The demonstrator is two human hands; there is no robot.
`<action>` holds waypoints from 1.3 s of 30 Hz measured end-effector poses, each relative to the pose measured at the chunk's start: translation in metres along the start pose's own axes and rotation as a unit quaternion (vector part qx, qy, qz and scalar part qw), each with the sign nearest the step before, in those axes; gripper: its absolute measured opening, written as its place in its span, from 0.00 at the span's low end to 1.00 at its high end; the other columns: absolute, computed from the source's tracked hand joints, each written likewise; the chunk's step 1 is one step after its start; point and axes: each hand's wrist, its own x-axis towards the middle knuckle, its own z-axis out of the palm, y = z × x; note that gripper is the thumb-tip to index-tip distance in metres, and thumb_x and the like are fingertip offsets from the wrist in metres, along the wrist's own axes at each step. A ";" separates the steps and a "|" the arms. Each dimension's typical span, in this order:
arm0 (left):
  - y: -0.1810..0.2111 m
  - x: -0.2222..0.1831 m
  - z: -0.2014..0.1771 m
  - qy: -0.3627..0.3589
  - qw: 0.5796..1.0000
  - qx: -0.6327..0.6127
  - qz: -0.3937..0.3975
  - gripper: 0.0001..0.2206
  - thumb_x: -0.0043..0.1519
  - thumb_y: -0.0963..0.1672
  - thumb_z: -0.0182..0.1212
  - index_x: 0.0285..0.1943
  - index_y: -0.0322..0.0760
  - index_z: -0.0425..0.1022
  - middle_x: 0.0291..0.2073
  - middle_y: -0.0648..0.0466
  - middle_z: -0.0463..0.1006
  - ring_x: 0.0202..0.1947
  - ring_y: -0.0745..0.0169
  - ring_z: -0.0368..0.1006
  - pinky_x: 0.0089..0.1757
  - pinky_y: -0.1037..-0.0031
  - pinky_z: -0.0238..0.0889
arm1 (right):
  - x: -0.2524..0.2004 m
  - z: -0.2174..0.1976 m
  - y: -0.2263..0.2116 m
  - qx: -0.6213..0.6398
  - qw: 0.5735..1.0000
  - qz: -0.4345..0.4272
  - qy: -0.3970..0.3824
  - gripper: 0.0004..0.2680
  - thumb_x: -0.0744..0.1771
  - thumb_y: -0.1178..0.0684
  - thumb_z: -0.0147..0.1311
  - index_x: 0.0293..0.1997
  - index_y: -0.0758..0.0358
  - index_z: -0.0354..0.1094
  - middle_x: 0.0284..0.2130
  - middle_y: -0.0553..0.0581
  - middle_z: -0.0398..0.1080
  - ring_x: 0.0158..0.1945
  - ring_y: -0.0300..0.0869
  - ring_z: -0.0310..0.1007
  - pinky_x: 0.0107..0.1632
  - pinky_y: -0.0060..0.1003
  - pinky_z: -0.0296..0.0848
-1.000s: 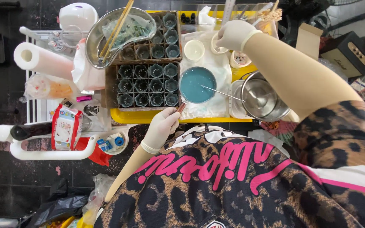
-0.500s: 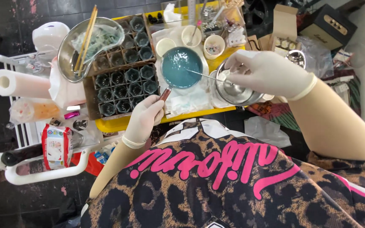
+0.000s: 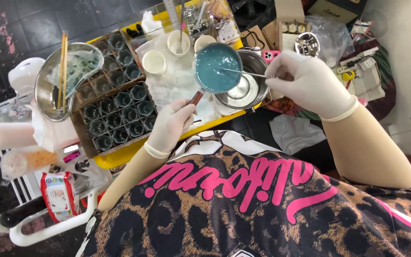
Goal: Stirring and preparing colored wax in a melting pot at a candle studio workstation.
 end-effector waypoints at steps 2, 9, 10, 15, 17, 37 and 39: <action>-0.012 0.012 0.002 -0.007 1.000 0.018 0.016 0.07 0.65 0.42 0.56 0.39 0.30 0.72 0.19 0.63 0.64 0.19 0.79 0.54 0.23 0.81 0.43 | -0.003 -0.002 0.004 0.073 0.996 0.020 0.038 0.04 0.67 0.60 0.59 0.42 0.66 0.70 0.29 0.49 0.70 0.32 0.32 0.68 0.34 0.27 0.65; -0.038 0.040 0.013 -0.034 0.999 0.036 0.008 0.07 0.66 0.43 0.57 0.39 0.33 0.72 0.22 0.63 0.66 0.22 0.79 0.58 0.26 0.82 0.49 | 0.000 0.010 0.040 0.297 0.944 -0.037 0.137 0.06 0.68 0.66 0.61 0.46 0.66 0.68 0.37 0.49 0.73 0.37 0.29 0.71 0.40 0.22 0.68; -0.039 0.041 0.015 -0.036 0.999 0.038 0.007 0.07 0.66 0.43 0.57 0.39 0.33 0.72 0.22 0.63 0.66 0.22 0.79 0.58 0.26 0.82 0.49 | 0.002 0.014 0.039 0.298 0.943 -0.036 0.140 0.06 0.68 0.66 0.61 0.46 0.66 0.68 0.37 0.49 0.73 0.37 0.29 0.71 0.40 0.22 0.68; -0.060 0.054 0.010 -0.058 0.998 0.020 -0.005 0.07 0.66 0.43 0.57 0.40 0.33 0.72 0.24 0.64 0.65 0.25 0.80 0.58 0.27 0.83 0.50 | 0.013 0.037 0.044 0.321 0.939 -0.019 0.124 0.08 0.68 0.65 0.58 0.52 0.66 0.72 0.34 0.47 0.70 0.35 0.29 0.70 0.39 0.22 0.66; -0.056 0.053 0.014 -0.043 0.998 0.054 -0.012 0.07 0.66 0.43 0.56 0.39 0.33 0.72 0.24 0.63 0.66 0.24 0.79 0.59 0.27 0.82 0.51 | 0.017 0.045 0.049 0.295 0.947 -0.033 0.123 0.08 0.69 0.64 0.58 0.53 0.66 0.73 0.35 0.46 0.70 0.36 0.28 0.69 0.41 0.22 0.67; -0.072 0.058 0.022 -0.001 0.978 0.201 0.061 0.09 0.64 0.44 0.59 0.39 0.31 0.75 0.23 0.61 0.70 0.26 0.78 0.64 0.30 0.80 0.60 | 0.009 0.048 0.068 0.066 0.980 -0.070 0.176 0.02 0.71 0.61 0.56 0.46 0.67 0.73 0.35 0.50 0.70 0.37 0.33 0.67 0.42 0.28 0.67; -0.063 0.055 0.027 0.001 0.980 0.198 0.036 0.08 0.62 0.45 0.59 0.39 0.33 0.76 0.22 0.61 0.70 0.24 0.77 0.64 0.29 0.78 0.60 | 0.008 0.045 0.068 0.018 0.975 -0.139 0.171 0.03 0.70 0.64 0.55 0.46 0.68 0.72 0.38 0.53 0.72 0.41 0.38 0.71 0.47 0.31 0.70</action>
